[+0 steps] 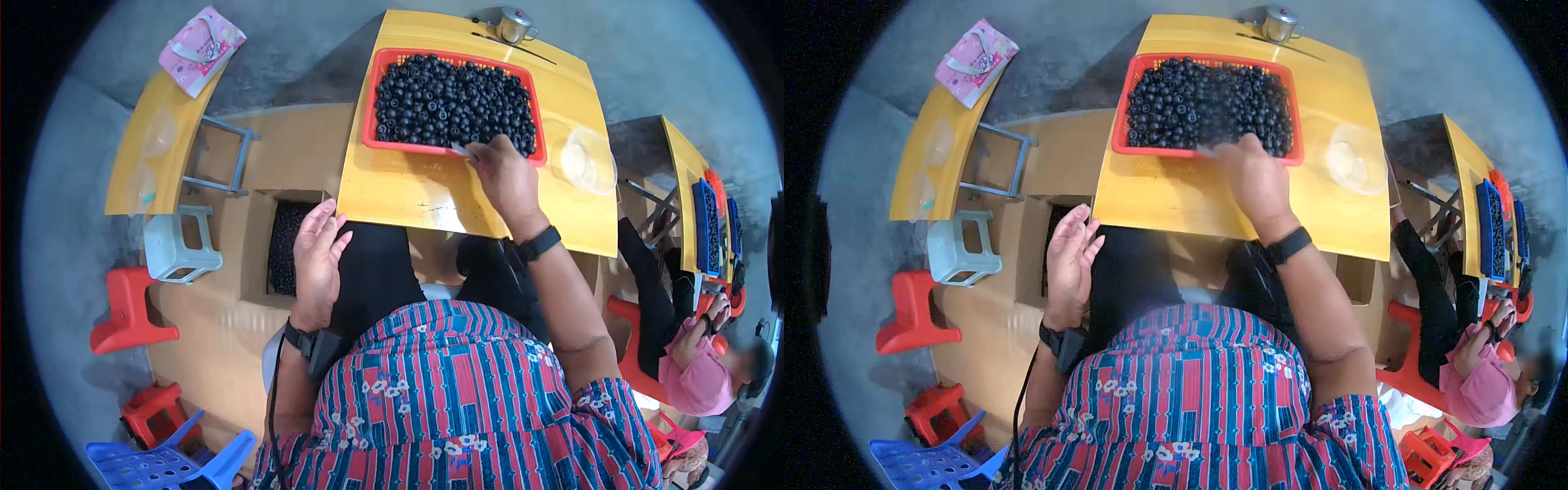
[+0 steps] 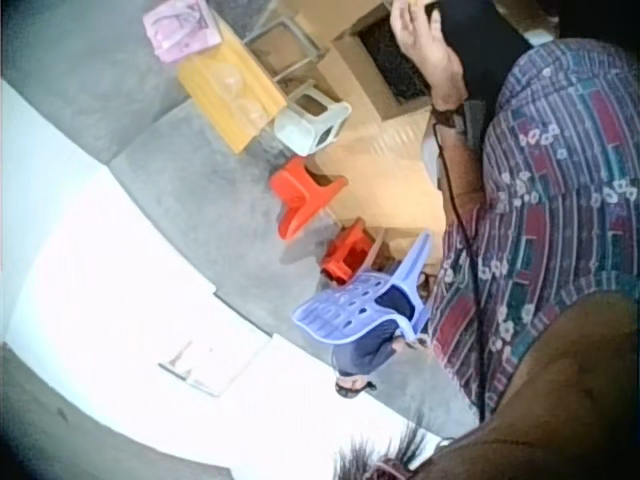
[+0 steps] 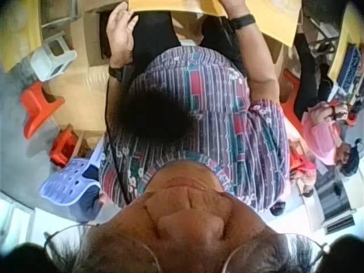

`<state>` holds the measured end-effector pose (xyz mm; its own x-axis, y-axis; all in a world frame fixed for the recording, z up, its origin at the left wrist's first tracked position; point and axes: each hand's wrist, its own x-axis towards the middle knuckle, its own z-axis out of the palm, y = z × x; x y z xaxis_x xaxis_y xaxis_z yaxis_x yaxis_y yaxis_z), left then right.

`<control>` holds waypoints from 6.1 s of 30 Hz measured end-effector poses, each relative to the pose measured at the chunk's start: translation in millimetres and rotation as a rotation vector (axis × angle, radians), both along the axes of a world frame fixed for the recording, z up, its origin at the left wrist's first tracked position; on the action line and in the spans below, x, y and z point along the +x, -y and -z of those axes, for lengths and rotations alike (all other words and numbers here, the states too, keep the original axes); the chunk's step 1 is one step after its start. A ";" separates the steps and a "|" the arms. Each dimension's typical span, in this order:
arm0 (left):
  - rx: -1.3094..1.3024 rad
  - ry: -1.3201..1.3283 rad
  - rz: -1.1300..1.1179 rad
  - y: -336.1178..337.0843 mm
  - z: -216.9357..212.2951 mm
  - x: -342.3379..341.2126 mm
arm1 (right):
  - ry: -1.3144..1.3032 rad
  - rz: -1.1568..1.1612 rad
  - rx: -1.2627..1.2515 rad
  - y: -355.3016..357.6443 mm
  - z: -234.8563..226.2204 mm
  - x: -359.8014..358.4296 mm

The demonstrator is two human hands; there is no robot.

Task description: Inspecting and cleaning black rubber gaskets using a small scraping tool at a manufacturing workstation.

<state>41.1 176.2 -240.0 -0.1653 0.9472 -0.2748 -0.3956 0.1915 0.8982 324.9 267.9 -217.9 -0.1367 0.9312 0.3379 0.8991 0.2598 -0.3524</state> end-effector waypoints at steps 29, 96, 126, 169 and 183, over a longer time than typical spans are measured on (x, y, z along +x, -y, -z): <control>0.741 -1.274 0.284 -92.0 -22.9 145.0 | -0.094 -0.088 0.036 50.3 22.4 56.7; 0.310 -0.182 0.498 8.0 77.5 121.3 | -0.987 -0.304 -0.324 107.3 81.1 6.8; 0.111 0.501 0.532 8.2 102.5 87.2 | -0.386 -0.378 -0.076 108.6 81.4 -3.2; 0.086 0.554 0.564 20.1 109.9 48.2 | -0.321 -0.356 -0.049 117.7 79.9 -38.3; 0.039 0.599 0.546 22.2 113.2 55.5 | -0.593 -0.299 -0.196 115.4 95.5 -25.0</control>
